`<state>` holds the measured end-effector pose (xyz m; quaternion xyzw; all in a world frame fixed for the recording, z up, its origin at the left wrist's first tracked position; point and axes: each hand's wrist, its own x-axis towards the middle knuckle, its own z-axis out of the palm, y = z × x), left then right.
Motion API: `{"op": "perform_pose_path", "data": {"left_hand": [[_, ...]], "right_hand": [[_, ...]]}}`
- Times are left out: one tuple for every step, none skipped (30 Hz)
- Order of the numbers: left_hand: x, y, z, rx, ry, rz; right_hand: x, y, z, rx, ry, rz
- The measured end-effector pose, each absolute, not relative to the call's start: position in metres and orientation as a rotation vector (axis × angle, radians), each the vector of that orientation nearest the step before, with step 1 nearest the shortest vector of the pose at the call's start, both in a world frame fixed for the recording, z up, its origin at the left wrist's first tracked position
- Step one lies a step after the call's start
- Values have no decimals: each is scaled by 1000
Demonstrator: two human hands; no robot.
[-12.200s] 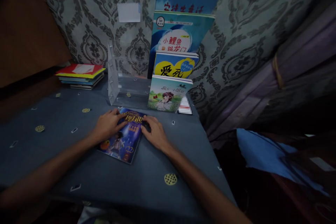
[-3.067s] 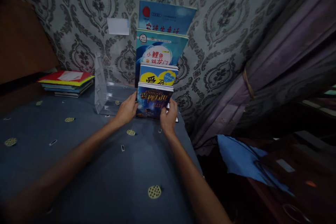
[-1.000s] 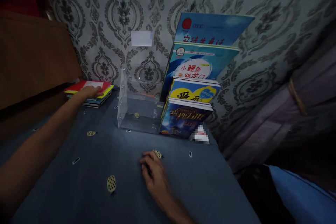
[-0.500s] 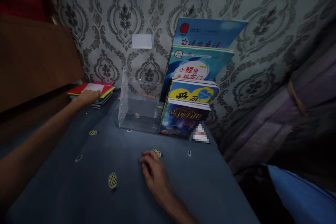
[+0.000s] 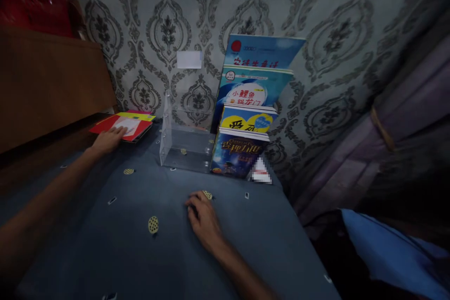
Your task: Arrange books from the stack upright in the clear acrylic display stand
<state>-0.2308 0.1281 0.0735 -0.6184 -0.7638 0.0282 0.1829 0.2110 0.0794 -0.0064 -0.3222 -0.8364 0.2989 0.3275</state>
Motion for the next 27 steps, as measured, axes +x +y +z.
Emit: {"op": "perform_pose_path", "data": {"left_hand": [[-229, 126, 72, -1739, -2168, 74], [-227, 123, 70, -1739, -2180, 72], [-224, 118, 68, -1744, -2190, 75], [-221, 112, 66, -1754, -2201, 83], [-218, 106, 62, -1769, -2211, 96], [-214, 98, 59, -1791, -2222, 115], [-211, 91, 55, -1818, -2232, 139], [-207, 83, 51, -1847, -2241, 165], [-204, 75, 48, -1875, -2247, 191], [-201, 68, 46, -1899, -2252, 214], [-198, 62, 44, -1916, -2254, 233], [-196, 57, 44, -1927, -2257, 248], [-193, 52, 44, -1935, -2258, 260], [-191, 49, 45, -1944, -2259, 271], [-189, 45, 47, -1954, -2260, 282], [-186, 43, 49, -1964, -2262, 292], [-182, 40, 50, -1977, -2262, 302], [-178, 36, 51, -1995, -2258, 309], [-172, 32, 52, -2017, -2249, 313], [-166, 27, 52, -2045, -2233, 314], [-159, 21, 51, -2076, -2215, 312], [-153, 14, 51, -2109, -2195, 304], [-147, 6, 50, -2144, -2180, 289], [-142, -1, 49, -2179, -2177, 267], [-139, -7, 49, -2223, -2181, 234], [-139, -12, 48, -2278, -2195, 194], [-142, -15, 49, -2331, -2222, 143]], "right_hand": [[211, 79, -6, -841, -2197, 780], [211, 79, -6, -841, -2201, 777], [211, 79, -6, -841, -2205, 776], [211, 79, -6, -841, -2208, 774], [211, 79, -6, -839, -2210, 771], [211, 78, -7, -833, -2213, 768], [211, 78, -8, -824, -2217, 765], [211, 78, -8, -813, -2219, 758], [211, 78, -9, -803, -2221, 750], [211, 77, -9, -795, -2224, 744], [211, 77, -8, -791, -2228, 739], [211, 76, -8, -790, -2233, 739], [211, 76, -7, -792, -2240, 740], [211, 75, -6, -795, -2246, 742], [211, 75, -5, -800, -2252, 743], [211, 74, -5, -806, -2255, 743], [211, 74, -4, -811, -2256, 741], [211, 74, -4, -813, -2258, 741], [212, 74, -5, -811, -2259, 740], [212, 74, -5, -804, -2261, 738], [212, 74, -5, -794, -2263, 735], [212, 74, -6, -784, -2265, 730], [212, 74, -6, -776, -2268, 725], [212, 74, -6, -771, -2270, 719], [212, 74, -5, -768, -2275, 713], [212, 74, -5, -766, -2280, 709], [212, 73, -5, -765, -2285, 705]]}}
